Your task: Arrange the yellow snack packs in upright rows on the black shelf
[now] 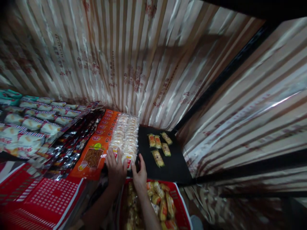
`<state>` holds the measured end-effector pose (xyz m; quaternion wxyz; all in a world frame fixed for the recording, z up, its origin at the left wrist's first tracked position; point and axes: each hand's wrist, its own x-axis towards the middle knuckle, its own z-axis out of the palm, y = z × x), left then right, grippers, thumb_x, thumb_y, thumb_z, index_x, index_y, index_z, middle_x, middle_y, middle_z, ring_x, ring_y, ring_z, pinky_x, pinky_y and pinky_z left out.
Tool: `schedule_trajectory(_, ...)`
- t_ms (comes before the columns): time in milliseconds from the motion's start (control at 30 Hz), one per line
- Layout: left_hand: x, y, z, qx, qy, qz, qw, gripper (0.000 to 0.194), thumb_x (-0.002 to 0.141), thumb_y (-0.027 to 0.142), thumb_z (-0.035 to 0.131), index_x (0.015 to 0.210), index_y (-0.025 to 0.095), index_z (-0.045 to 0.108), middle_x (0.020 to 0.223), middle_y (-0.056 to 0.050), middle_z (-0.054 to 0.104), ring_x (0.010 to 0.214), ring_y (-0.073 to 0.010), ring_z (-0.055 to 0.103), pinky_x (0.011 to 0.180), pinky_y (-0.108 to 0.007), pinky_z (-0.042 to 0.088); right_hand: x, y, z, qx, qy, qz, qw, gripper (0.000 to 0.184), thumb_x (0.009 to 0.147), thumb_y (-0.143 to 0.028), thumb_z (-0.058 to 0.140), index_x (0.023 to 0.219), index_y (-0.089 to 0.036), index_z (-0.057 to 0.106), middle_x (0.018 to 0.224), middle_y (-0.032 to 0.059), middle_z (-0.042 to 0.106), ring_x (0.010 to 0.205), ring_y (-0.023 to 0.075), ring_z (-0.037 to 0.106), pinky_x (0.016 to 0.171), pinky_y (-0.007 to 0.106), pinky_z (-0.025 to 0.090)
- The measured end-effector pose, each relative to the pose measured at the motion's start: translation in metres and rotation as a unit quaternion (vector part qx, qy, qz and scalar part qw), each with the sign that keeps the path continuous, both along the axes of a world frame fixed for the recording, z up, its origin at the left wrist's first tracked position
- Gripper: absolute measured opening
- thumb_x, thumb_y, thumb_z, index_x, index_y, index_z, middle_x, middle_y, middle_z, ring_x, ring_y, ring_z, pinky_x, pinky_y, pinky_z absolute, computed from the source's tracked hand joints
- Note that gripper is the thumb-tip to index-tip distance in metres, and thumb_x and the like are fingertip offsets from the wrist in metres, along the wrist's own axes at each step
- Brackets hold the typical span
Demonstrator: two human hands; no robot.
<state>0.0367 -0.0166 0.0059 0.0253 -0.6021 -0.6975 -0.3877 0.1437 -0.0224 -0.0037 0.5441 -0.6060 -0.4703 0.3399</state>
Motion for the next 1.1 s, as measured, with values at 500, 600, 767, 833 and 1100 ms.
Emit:
schedule_trajectory(500, -0.003, -0.005, -0.011, 0.027, -0.056, -0.023, 0.998, 0.059, 0.088, 0.027, 0.041, 0.14, 0.006, 0.025, 0.15, -0.024, 0.006, 0.139, -0.0338, 0.001, 0.107, -0.057, 0.022, -0.005, 0.009, -0.004, 0.01, -0.218, -0.009, 0.976, 0.066, 0.077, -0.052, 0.051, 0.129, -0.012, 0.048, 0.123, 0.0168, 0.057, 0.111, 0.0279, 0.054, 0.095, 0.044, 0.042)
schedule_trajectory(600, -0.003, -0.004, -0.011, 0.02, -0.055, -0.019, 0.998, 0.058, 0.088, 0.027, 0.041, 0.141, 0.007, 0.025, 0.15, -0.024, 0.008, 0.139, -0.0338, 0.003, 0.106, -0.058, 0.023, -0.005, 0.007, -0.003, 0.017, -0.232, 0.0, 0.972, 0.066, 0.08, -0.052, 0.049, 0.132, -0.012, 0.045, 0.127, 0.0173, 0.054, 0.113, 0.0278, 0.053, 0.095, 0.044, 0.042)
schedule_trajectory(767, -0.002, -0.009, -0.009, 0.031, -0.075, -0.023, 0.996, 0.059, 0.088, 0.028, 0.041, 0.141, 0.008, 0.025, 0.15, -0.023, 0.007, 0.139, -0.0328, 0.0, 0.108, -0.056, 0.021, -0.008, 0.004, -0.005, 0.039, -0.259, -0.004, 0.965, 0.066, 0.082, -0.052, 0.045, 0.134, -0.011, 0.041, 0.131, 0.018, 0.05, 0.117, 0.0287, 0.049, 0.098, 0.047, 0.038)
schedule_trajectory(833, -0.006, -0.01, -0.003, 0.038, -0.106, -0.025, 0.993, 0.058, 0.089, 0.029, 0.04, 0.141, 0.009, 0.025, 0.151, -0.021, 0.005, 0.14, -0.0315, -0.001, 0.109, -0.056, 0.019, -0.008, 0.004, -0.006, 0.047, -0.268, -0.004, 0.962, 0.07, 0.083, -0.053, 0.045, 0.136, -0.01, 0.036, 0.135, 0.0193, 0.046, 0.122, 0.0294, 0.045, 0.1, 0.048, 0.037)
schedule_trajectory(1100, -0.06, 0.047, 0.043, -0.06, -0.402, -0.058, 0.912, 0.052, 0.093, 0.037, 0.023, 0.134, 0.007, 0.037, 0.149, -0.015, 0.023, 0.14, -0.0215, 0.011, 0.115, -0.042, 0.009, -0.014, 0.006, 0.008, 0.147, -0.41, -0.014, 0.9, 0.073, 0.081, -0.052, 0.051, 0.141, -0.018, 0.028, 0.15, 0.0163, 0.018, 0.137, 0.0344, 0.015, 0.103, 0.057, 0.026)
